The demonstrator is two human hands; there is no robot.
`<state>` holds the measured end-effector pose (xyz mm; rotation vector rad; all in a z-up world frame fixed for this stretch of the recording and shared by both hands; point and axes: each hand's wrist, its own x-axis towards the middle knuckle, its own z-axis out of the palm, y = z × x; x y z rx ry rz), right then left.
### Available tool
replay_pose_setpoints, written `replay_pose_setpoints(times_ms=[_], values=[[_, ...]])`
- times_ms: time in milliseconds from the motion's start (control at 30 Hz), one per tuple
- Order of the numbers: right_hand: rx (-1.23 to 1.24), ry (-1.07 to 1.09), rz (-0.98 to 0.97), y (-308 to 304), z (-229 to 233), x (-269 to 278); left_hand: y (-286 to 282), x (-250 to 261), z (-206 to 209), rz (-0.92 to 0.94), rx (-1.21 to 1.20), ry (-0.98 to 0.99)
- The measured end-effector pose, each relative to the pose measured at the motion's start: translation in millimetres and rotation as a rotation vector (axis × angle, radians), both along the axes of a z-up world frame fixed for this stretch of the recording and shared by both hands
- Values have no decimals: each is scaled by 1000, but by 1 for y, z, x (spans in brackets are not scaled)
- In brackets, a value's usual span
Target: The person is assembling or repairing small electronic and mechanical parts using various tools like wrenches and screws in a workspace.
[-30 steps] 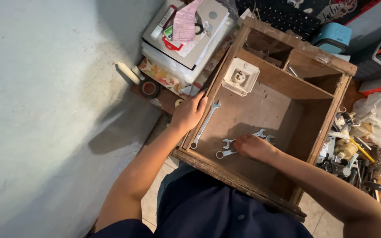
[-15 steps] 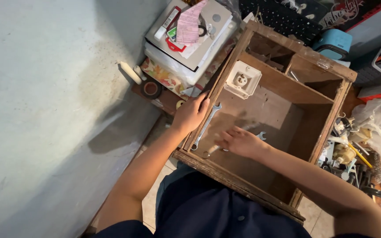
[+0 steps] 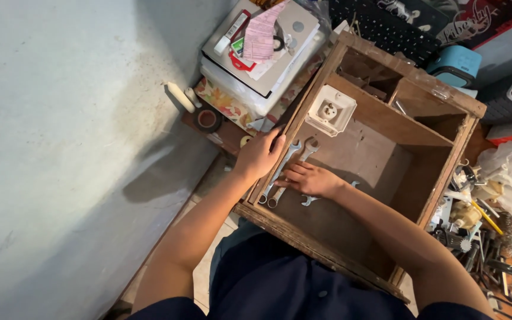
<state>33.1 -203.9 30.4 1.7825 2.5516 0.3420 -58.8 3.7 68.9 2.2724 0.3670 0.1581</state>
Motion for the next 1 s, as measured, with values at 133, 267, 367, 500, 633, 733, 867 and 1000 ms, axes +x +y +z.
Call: replay_pose_setpoints(times_ms=[133,267,367,500,633,733,867,1000], values=[[3,-2,-18,-2,-3,-1,0,0,-1,8,12,5],[-25,131,-145,4,1,-9,0,0,-1,-3,16,0],[-47,108,-216,17,4,-16,0,0,-2,-10,3,12],[-108,31,-220,27,-7,-19,1,0,-1,-12,-10,28],[-52,-105,-177,23,-13,-18,0,-1,7,-9,-34,58],[-114,-142,-198,25,-9,-20,1,0,-3,-13,-20,9],[-99,-165,-185,24,-6,-22,1,-1,2,-9,-9,2],[-57,-111,-145,25,4,-23,0,-1,2,-16,-25,-25]])
